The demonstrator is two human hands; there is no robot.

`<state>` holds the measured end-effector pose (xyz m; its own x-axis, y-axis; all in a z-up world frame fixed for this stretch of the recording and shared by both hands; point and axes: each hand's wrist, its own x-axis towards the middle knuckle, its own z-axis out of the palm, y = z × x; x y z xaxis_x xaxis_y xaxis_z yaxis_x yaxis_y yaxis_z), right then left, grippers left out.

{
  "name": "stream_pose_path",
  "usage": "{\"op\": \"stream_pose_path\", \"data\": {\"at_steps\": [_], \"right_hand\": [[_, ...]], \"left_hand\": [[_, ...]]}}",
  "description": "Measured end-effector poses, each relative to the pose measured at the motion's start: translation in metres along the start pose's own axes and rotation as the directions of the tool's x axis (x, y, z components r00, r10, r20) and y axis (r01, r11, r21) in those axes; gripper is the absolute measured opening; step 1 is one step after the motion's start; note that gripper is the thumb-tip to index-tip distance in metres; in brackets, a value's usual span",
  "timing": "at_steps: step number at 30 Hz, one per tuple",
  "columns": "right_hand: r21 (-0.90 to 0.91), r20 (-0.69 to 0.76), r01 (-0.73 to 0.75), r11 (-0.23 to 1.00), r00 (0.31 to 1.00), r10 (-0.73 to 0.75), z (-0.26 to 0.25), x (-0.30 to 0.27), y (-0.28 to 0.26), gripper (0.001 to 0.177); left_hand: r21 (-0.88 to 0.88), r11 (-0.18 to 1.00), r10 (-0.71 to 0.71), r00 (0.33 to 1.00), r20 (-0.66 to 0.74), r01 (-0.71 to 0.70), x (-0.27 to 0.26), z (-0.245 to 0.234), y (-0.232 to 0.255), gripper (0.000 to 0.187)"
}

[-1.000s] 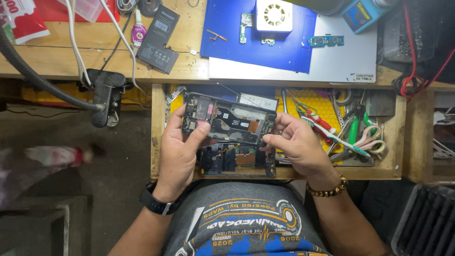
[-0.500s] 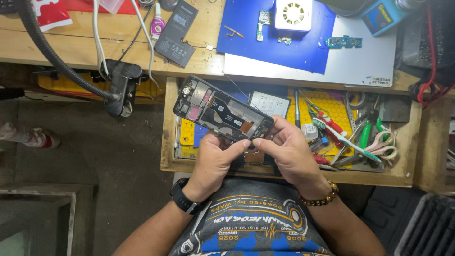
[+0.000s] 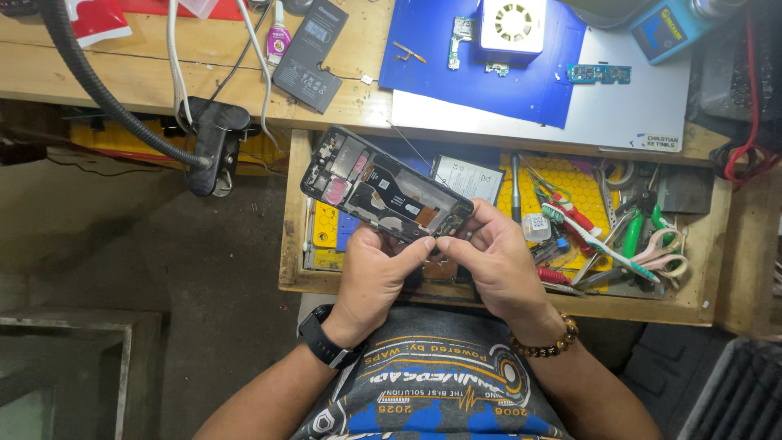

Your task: The person is repairing a disassembled smartphone at a workbench. They use a small metal tool to scrape and clean the internal frame and components of the phone. The person handles the phone with both hands, rotating it to access different areas while working under a magnifying lamp.

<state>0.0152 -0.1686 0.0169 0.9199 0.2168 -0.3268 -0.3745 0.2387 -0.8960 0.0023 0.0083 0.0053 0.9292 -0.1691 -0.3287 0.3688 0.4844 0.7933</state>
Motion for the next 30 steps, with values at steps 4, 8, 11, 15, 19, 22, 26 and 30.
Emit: {"op": "stream_pose_path", "data": {"at_steps": [4,8,11,15,19,22,26,30], "right_hand": [[0.031,0.0,-0.011,0.999,1.0,0.011,-0.002,-0.002,0.002,0.031],[0.023,-0.01,-0.033,0.999,0.999,0.033,0.002,-0.001,-0.002,0.034],[0.005,-0.026,-0.015,1.0,1.0,0.015,0.006,-0.003,-0.006,0.033],[-0.001,-0.041,-0.011,1.0,0.999,0.011,0.004,-0.005,-0.003,0.036],[0.004,-0.047,-0.008,1.0,0.999,0.008,0.003,-0.007,0.001,0.034],[0.023,-0.047,-0.002,1.0,0.999,0.003,0.002,-0.009,0.004,0.033],[0.04,-0.06,-0.017,0.999,0.998,0.02,0.001,-0.007,0.006,0.032],[0.028,-0.065,-0.029,0.999,0.997,0.031,0.001,-0.008,0.006,0.029]], "left_hand": [[-0.035,0.999,-0.006,1.0,-0.001,0.006,0.0,0.0,-0.003,0.017],[-0.044,0.998,0.039,0.999,0.005,-0.038,0.001,0.001,-0.003,0.014],[0.046,0.993,0.106,0.994,-0.017,-0.106,0.002,0.002,-0.004,0.012],[0.116,0.982,0.153,0.988,-0.03,-0.148,0.001,-0.001,-0.004,0.011],[0.162,0.976,0.155,0.988,-0.025,-0.149,0.001,0.001,-0.001,0.011],[0.174,0.971,0.172,0.985,-0.028,-0.165,-0.001,0.004,-0.002,0.014],[0.167,0.969,0.186,0.982,-0.018,-0.181,-0.002,0.002,-0.002,0.015],[0.192,0.968,0.167,0.986,-0.021,-0.16,-0.005,-0.001,-0.001,0.017]]}}
